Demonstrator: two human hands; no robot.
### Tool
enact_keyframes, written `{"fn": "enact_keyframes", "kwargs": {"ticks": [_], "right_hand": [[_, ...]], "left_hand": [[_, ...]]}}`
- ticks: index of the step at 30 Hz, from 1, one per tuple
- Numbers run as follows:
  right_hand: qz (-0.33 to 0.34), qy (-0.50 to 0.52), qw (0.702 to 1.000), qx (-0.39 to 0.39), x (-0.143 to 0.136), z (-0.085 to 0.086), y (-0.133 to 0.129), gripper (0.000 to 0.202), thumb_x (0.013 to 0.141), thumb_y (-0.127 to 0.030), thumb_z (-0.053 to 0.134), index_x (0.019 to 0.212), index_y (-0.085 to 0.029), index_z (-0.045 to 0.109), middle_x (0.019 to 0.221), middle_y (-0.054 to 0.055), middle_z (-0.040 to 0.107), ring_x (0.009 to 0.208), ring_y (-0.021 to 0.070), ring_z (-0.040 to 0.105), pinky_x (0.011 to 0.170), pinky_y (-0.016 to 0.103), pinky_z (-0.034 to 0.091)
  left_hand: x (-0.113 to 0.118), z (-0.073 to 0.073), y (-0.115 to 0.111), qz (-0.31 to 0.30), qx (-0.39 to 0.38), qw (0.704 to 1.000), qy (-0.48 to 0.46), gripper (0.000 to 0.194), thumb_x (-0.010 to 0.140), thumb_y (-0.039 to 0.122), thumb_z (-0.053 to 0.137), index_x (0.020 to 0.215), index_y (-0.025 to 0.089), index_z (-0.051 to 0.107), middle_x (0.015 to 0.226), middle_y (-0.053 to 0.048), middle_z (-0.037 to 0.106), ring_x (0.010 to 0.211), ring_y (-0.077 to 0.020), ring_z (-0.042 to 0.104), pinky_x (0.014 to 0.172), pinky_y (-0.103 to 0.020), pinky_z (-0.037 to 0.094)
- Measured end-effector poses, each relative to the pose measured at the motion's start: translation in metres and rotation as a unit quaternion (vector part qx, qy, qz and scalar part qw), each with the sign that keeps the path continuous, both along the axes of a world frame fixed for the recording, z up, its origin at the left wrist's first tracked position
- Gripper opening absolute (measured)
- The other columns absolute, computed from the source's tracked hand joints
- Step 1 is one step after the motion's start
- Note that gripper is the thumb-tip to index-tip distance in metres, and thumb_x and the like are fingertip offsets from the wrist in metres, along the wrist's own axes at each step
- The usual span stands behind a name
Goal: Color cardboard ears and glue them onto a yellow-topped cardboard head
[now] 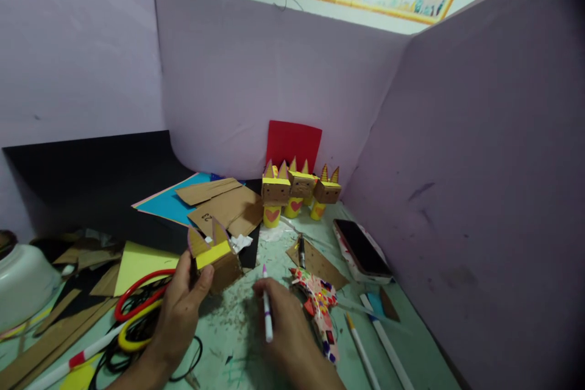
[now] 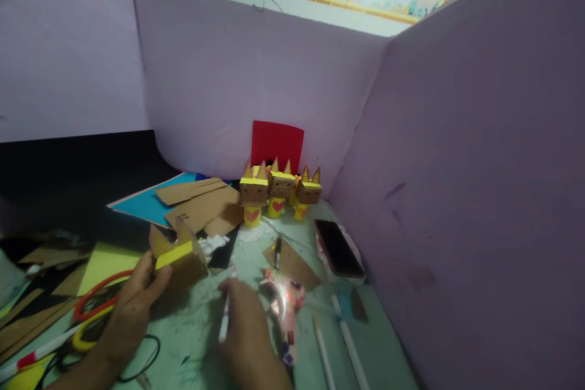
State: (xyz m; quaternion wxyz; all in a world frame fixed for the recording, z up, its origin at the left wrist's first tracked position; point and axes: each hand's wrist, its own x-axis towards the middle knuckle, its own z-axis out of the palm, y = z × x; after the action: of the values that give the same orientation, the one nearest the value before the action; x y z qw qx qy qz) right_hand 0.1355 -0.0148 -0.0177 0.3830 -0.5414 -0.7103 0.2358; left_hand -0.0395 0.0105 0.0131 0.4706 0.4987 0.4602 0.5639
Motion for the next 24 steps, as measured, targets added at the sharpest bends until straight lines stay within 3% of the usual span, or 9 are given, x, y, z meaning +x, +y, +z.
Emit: {"fn": "enact_keyframes", "kwargs": {"ticks": [5,10,15,19,24], "right_hand": [[0.007,-0.074,0.994,-0.083,-0.006,0.011,-0.004,0.052,0.062,0.001,0.053,0.111,-0.018,0.059,0.107,0.011,0.062,0.102,0.0238,0.059,0.087,0.033,0.045],[0.014,-0.12,0.985,-0.124,-0.008,0.018,-0.002,0.054,0.065,-0.001,0.055,0.116,-0.017,0.059,0.105,0.012,0.061,0.101,0.0256,0.059,0.086,0.033,0.046],[0.02,-0.167,0.976,-0.138,-0.008,0.012,0.002,0.058,0.06,0.002,0.055,0.113,-0.02,0.06,0.097,0.011,0.061,0.089,0.0266,0.063,0.076,0.033,0.049],[0.034,-0.201,0.968,-0.149,-0.007,0.005,0.007,0.065,0.057,0.003,0.055,0.116,-0.023,0.06,0.096,0.011,0.063,0.087,0.0265,0.065,0.074,0.031,0.05],[0.009,-0.252,0.959,-0.125,-0.005,-0.014,0.01,0.063,0.065,0.005,0.049,0.116,-0.03,0.063,0.089,0.008,0.066,0.08,0.0225,0.068,0.066,0.025,0.05]], "left_hand": [[0.003,-0.001,-0.001,0.004,-0.052,0.999,-0.008,0.067,0.082,0.051,0.054,0.138,0.024,0.03,0.14,-0.004,0.045,0.129,-0.0263,0.038,0.107,-0.034,0.033],[0.006,0.002,-0.006,-0.032,-0.087,0.995,-0.038,0.072,0.078,0.054,0.057,0.137,0.02,0.035,0.13,-0.006,0.056,0.127,-0.03,0.042,0.094,-0.032,0.047],[0.007,0.008,-0.009,-0.043,-0.095,0.994,-0.024,0.066,0.079,0.052,0.058,0.134,0.02,0.042,0.128,-0.005,0.058,0.123,-0.0298,0.046,0.093,-0.032,0.048],[0.006,0.005,-0.01,-0.04,-0.113,0.993,-0.023,0.062,0.08,0.051,0.057,0.134,0.023,0.043,0.132,-0.004,0.056,0.129,-0.0295,0.04,0.097,-0.033,0.046],[0.005,-0.001,-0.008,-0.039,-0.133,0.989,-0.053,0.061,0.08,0.047,0.058,0.134,0.023,0.043,0.133,-0.004,0.054,0.128,-0.0282,0.041,0.101,-0.033,0.042]]}}
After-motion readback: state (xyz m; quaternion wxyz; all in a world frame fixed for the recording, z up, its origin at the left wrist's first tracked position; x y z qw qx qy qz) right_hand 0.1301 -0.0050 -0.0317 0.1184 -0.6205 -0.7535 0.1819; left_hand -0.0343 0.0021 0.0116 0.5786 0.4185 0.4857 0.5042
